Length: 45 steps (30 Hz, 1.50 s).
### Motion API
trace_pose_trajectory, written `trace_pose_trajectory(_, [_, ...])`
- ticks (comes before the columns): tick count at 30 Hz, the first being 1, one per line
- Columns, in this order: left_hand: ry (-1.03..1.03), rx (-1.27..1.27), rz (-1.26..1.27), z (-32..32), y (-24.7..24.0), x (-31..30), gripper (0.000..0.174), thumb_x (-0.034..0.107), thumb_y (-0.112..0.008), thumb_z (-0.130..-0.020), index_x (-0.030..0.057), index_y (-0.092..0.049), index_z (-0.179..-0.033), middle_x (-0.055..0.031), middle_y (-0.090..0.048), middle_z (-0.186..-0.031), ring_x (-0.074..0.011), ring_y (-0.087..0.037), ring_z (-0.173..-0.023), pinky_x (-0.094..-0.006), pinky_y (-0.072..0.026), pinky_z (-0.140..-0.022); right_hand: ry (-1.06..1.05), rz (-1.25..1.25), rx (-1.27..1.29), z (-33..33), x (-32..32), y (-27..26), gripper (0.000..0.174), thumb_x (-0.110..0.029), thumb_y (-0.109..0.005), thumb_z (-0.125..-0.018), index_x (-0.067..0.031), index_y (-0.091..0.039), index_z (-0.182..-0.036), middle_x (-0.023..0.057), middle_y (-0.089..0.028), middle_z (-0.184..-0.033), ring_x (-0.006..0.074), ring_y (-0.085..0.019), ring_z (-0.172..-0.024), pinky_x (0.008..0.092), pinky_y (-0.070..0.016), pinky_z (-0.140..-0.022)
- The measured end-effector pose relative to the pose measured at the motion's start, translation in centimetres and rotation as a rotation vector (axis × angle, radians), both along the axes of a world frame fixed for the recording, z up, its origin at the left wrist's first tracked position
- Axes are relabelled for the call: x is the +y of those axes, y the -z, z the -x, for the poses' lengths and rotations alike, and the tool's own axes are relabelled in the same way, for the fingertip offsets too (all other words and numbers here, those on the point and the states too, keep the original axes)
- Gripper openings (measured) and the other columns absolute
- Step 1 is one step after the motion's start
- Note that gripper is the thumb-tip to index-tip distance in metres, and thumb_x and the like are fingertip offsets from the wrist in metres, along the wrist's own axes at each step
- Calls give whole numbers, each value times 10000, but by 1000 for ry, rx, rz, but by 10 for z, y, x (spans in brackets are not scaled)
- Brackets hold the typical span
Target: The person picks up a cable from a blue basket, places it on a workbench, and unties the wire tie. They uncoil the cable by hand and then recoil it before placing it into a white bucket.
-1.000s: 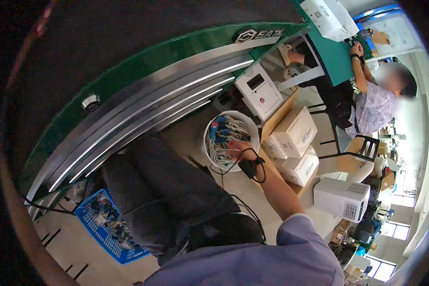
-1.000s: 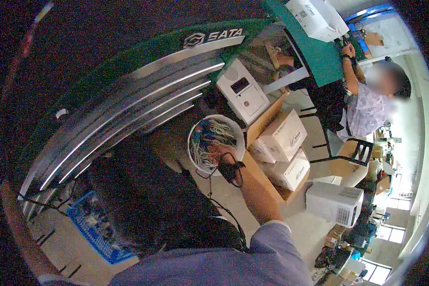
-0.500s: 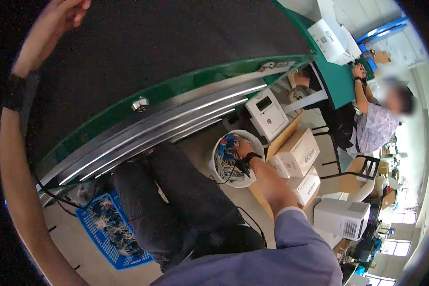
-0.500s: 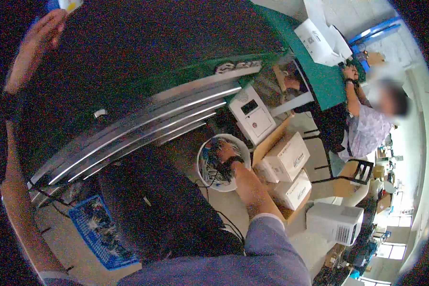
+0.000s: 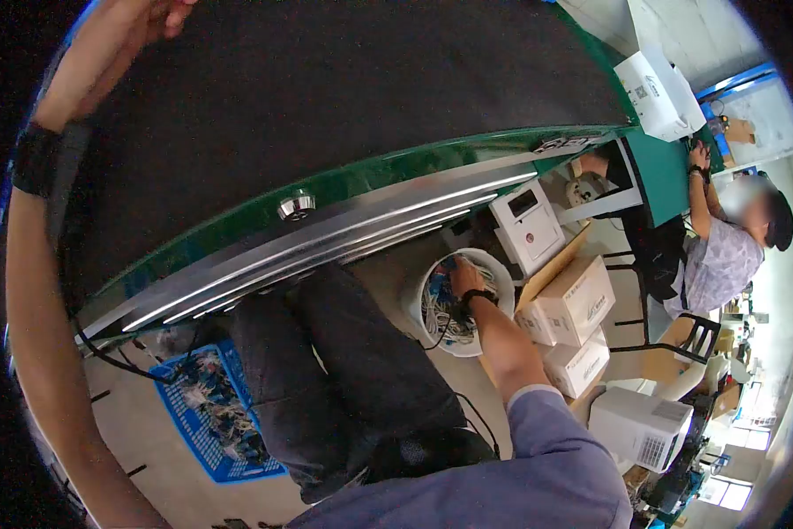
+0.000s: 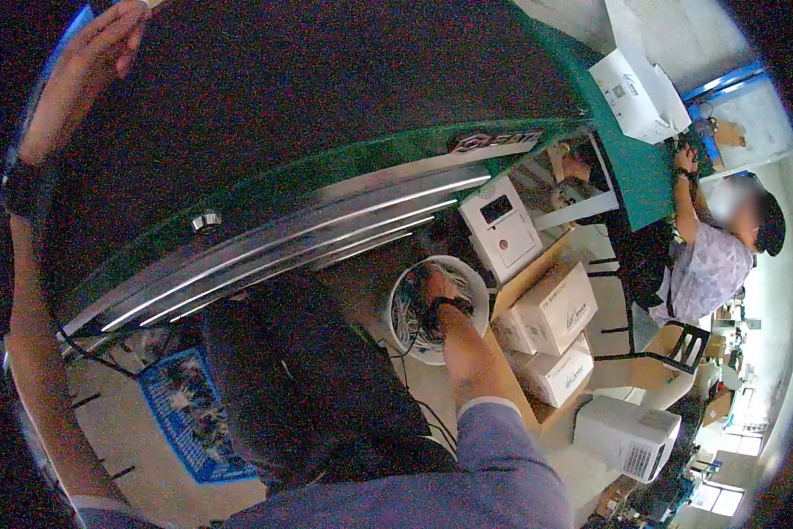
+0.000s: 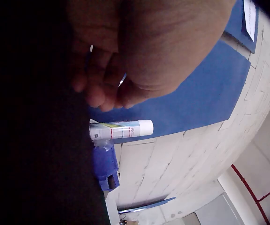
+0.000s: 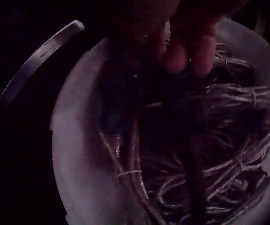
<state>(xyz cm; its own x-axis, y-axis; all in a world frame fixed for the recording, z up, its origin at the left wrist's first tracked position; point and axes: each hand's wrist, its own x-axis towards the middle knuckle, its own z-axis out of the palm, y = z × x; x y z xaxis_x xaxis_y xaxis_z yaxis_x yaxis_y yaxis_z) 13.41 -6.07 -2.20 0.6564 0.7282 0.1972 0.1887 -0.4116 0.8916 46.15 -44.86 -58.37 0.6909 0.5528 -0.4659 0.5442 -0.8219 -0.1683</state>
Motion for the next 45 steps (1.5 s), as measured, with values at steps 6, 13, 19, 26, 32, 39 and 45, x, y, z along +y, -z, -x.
trace_pose_trajectory(6, [239,-117,113,11,11,47,143,136,-615,-971,15,-641,-1044,-92,-688,-869,-192,-650,-734,-338,-562,-692,64,-23,-127,-14,1,11,322,-283,-591,-895,-139,-646,-1178,204,-678,-1117,398,-652,-1032,495,-533,-898])
trace_pose_trajectory(13, [20,85,-89,14,22,45,355,308,-559,-993,57,-597,-1242,-18,-643,-1116,-127,-612,-1006,-307,-513,-892,-90,-67,36,13,19,-34,447,-441,-573,-912,-55,-679,-1112,280,-665,-1076,415,-651,-1032,497,-524,-877])
trace_pose_trajectory(19, [187,-97,-35,6,12,36,198,219,-607,-976,26,-647,-985,-43,-671,-826,-102,-626,-691,-251,-529,-632,-339,-933,-127,-13,-12,-24,90,-68,-570,-921,-17,-629,-965,81,-661,-765,154,-597,-563,287,-478,-496])
trace_pose_trajectory(26, [27,-356,-102,19,1,37,116,131,-634,-948,18,-657,-956,-28,-650,-784,-94,-617,-687,-253,-526,-616,-569,-1113,-47,102,59,-432,91,-38,-581,-888,1,-645,-939,95,-656,-732,144,-601,-574,284,-471,-570])
trace_pose_trajectory(32, [-602,-312,-674,51,-13,73,206,101,-651,-878,0,-675,-1055,-139,-719,-895,-240,-699,-822,-360,-553,-754,-884,-1590,-83,162,160,-614,130,-61,-547,-955,-4,-658,-990,63,-656,-751,51,-524,-511,204,-387,-456])
trace_pose_trajectory(39, [-792,433,-930,68,7,85,307,118,-606,-813,66,-625,-1115,-163,-665,-1100,-332,-604,-1110,-477,-403,-974,-989,-1635,343,195,343,-671,140,-105,-578,-968,-1,-670,-986,44,-669,-754,61,-542,-513,223,-419,-447])
trace_pose_trajectory(45, [-805,587,-961,70,4,75,179,115,-604,-783,87,-700,-932,-139,-662,-1035,-306,-604,-1060,-466,-398,-940,-771,-1539,341,185,420,-592,139,-114,-604,-939,7,-671,-925,77,-705,-739,123,-655,-603,281,-513,-555])
